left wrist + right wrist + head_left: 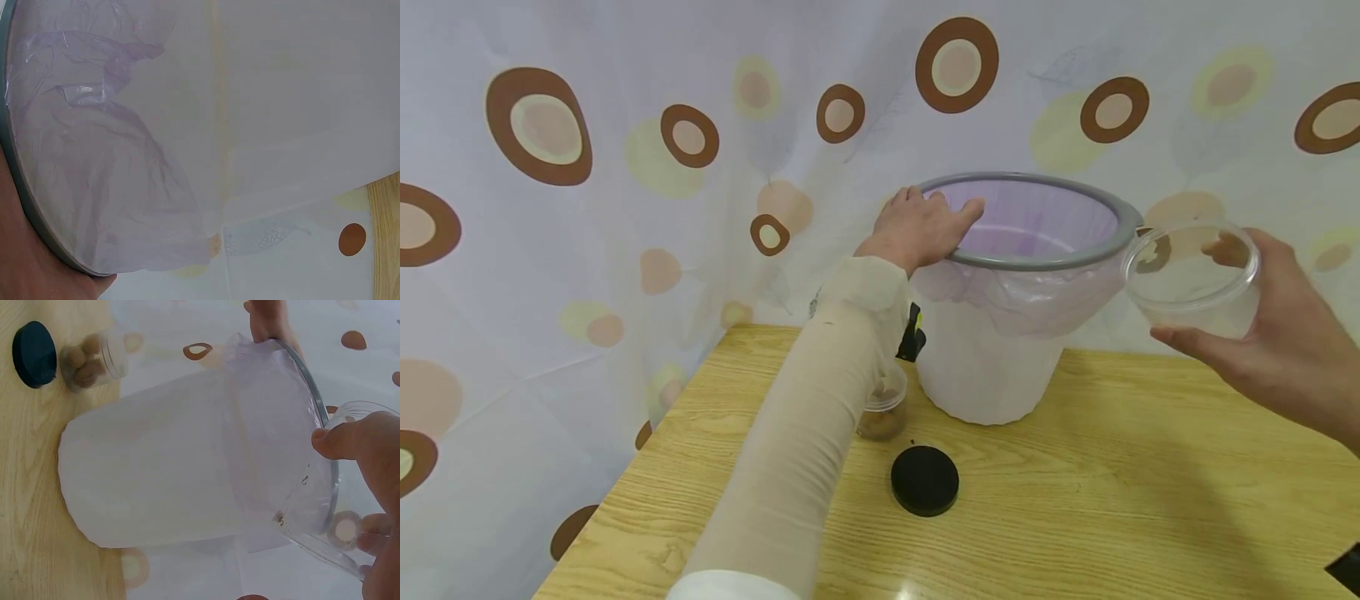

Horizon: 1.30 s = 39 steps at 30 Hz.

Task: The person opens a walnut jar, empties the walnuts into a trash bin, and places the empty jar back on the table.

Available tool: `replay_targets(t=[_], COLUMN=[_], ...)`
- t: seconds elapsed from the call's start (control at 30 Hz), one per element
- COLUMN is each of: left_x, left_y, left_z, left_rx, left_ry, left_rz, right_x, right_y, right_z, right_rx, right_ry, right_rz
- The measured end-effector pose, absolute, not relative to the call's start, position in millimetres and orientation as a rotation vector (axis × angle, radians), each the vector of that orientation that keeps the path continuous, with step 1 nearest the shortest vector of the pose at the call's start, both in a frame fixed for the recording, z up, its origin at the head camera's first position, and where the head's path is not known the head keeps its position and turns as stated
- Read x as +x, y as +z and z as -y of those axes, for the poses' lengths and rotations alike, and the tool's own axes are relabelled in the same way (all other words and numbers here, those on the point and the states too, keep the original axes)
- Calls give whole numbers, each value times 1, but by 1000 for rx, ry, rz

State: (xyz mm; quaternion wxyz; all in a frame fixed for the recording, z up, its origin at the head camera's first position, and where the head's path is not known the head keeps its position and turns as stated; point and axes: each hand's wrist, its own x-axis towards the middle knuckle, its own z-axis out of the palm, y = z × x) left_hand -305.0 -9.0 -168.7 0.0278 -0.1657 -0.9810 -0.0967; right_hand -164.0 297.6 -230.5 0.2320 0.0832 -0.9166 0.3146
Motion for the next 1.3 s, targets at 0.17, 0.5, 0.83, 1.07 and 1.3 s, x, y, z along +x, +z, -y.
replay_targets(t=[0.17, 0.5, 0.83, 1.07, 1.3], left_x=[-305, -306, -305, -304, -304], left_y=[-168, -169, -168, -168, -168], left_z=[9, 9, 9, 9, 9], left_rx=[-502, -501, -504, -495, -490], left_ry=[-298, -295, -301, -298, -294], left_rz=[3028, 3024, 3032, 3036, 3046], right_x=[-163, -163, -164, -164, -163], right_y=[-238, -249, -262, -270, -278], right_z=[-299, -299, -298, -298, -295], right_rx=[232, 237, 226, 221, 213], right_ry=[872, 904, 963, 967, 1022], right_rz=[2518, 2524, 2575, 2631, 2679])
